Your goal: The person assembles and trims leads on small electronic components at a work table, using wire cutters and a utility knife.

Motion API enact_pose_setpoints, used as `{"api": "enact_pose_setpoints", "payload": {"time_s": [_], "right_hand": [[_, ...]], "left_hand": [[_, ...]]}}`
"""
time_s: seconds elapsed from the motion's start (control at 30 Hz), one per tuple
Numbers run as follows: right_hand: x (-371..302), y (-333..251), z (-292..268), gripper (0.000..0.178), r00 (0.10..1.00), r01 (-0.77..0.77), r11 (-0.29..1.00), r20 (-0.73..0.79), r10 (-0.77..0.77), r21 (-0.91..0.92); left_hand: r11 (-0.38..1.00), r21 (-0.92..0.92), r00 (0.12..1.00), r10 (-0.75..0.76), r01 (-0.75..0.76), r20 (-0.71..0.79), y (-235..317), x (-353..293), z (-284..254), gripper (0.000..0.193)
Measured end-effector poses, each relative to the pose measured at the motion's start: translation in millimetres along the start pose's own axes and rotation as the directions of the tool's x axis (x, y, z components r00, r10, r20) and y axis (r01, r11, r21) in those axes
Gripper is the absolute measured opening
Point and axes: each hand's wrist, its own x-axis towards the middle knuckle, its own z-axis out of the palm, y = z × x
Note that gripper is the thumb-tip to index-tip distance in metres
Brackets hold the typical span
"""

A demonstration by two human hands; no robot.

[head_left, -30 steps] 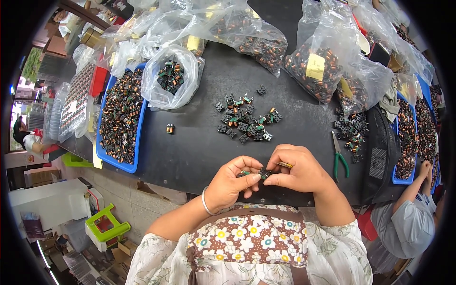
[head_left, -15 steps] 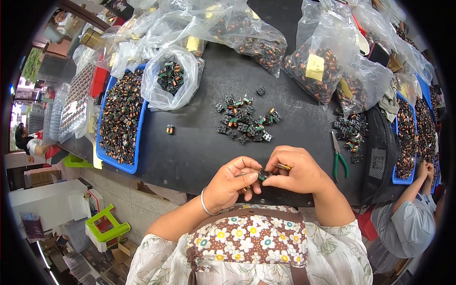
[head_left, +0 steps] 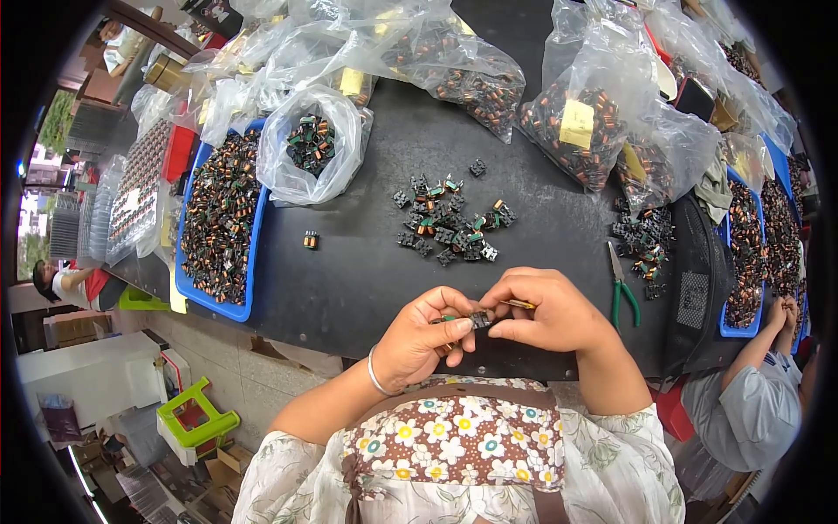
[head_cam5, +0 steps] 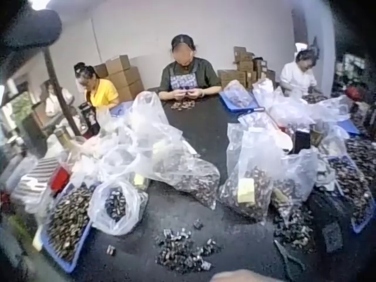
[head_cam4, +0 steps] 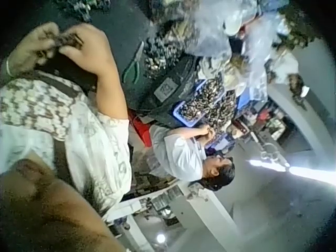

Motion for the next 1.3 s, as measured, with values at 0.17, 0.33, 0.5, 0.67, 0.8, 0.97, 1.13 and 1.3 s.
{"api": "enact_pose_setpoints", "payload": {"time_s": [0.17,0.33,0.5,0.67,0.8,0.97,1.13,1.3], "right_hand": [[1.4,16.9,-4.5,0.028,0.953,-0.174,0.972,-0.275,0.127,-0.156],[14.1,24.8,11.9,0.036,0.921,-0.247,0.849,-0.385,0.056,-0.467],[14.0,28.1,9.9,0.024,0.960,-0.142,0.909,-0.280,0.030,-0.391],[10.5,17.6,7.3,0.019,0.977,-0.067,0.996,-0.206,0.052,-0.066],[9.1,14.3,5.9,0.020,0.995,-0.026,0.999,-0.094,0.024,-0.023],[7.2,14.5,8.7,0.019,0.998,0.023,1.000,-0.060,-0.023,0.011],[4.3,12.6,11.0,0.021,0.993,0.022,0.999,-0.118,-0.027,-0.043],[2.6,10.1,11.7,0.021,0.984,0.065,0.994,-0.162,-0.078,-0.083]], "left_hand": [[1.000,0.008,0.999,0.020,-0.019,-0.026,1.1,0.5,1.4,0.018],[1.000,0.016,1.000,0.005,-0.005,-0.028,1.9,0.3,2.9,0.023],[0.999,-0.003,0.999,0.052,-0.052,-0.003,2.6,-2.1,0.6,0.020],[0.992,-0.124,0.999,0.006,-0.001,0.038,2.9,-2.2,-11.3,0.019],[0.996,0.092,0.994,0.021,-0.011,-0.108,7.0,1.7,2.3,0.021],[0.987,0.161,0.993,-0.006,0.025,-0.118,5.5,5.4,3.1,0.023],[0.992,0.129,0.995,0.004,0.009,-0.102,4.4,3.8,0.5,0.022],[0.992,0.124,0.996,0.008,0.003,-0.090,4.1,3.1,1.2,0.022]]}}
